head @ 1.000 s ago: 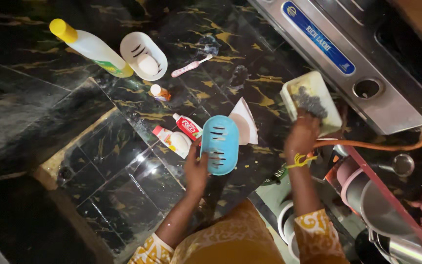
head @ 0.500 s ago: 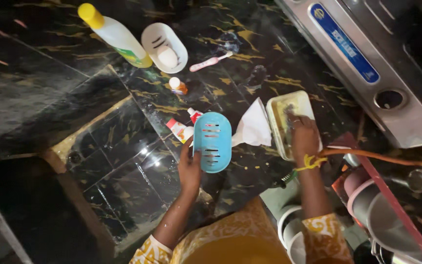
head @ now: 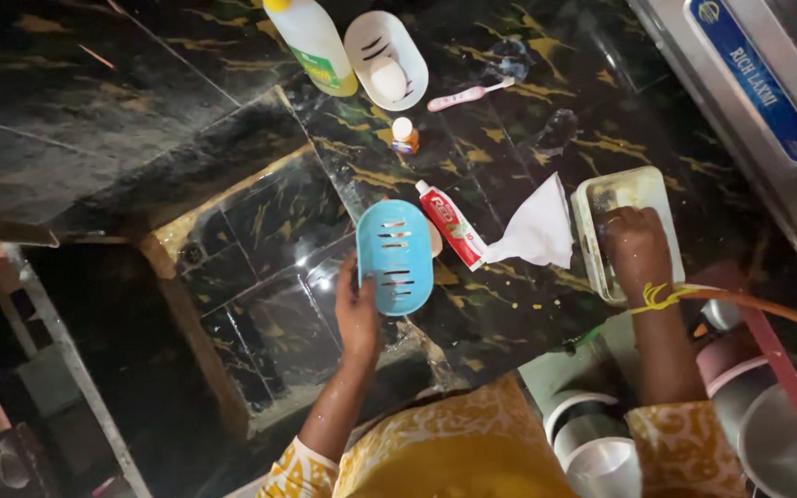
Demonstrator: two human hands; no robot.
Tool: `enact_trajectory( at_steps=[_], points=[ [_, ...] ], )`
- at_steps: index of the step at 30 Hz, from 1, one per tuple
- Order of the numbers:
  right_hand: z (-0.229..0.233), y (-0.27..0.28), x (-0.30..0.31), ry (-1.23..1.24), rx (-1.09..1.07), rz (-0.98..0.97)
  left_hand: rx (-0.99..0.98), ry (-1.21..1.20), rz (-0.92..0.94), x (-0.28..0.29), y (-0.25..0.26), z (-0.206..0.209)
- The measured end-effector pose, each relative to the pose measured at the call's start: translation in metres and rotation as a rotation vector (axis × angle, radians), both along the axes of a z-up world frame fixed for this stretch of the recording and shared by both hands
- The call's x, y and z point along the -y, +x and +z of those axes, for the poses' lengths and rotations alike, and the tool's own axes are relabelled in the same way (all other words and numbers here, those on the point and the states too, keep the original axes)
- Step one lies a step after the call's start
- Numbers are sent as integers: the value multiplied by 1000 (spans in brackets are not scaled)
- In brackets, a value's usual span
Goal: The person washes a small blue plastic dish in a sink using running water and a toothbrush. They rinse the dish, apply toothpaste, scrub the surface and edges, and rinse again. The person handles the dish and toothbrush throughout the task.
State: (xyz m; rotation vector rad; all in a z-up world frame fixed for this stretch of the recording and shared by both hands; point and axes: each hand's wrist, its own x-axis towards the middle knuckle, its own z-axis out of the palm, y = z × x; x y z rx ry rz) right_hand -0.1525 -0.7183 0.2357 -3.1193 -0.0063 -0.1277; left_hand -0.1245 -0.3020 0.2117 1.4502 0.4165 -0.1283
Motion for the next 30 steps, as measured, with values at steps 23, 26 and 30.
enact_trajectory(
  at_steps=[23,26,30],
  points=[
    [-5,141,-373,1156,99,820,-165,-323,495,-219,-34,-5],
    [0,171,-468,2286,-732,-155,-392,-107,447,-249,-29,8],
    [7,173,-515,2280,-746,-116,-197,58,355,-273,-15,27]
  ],
)
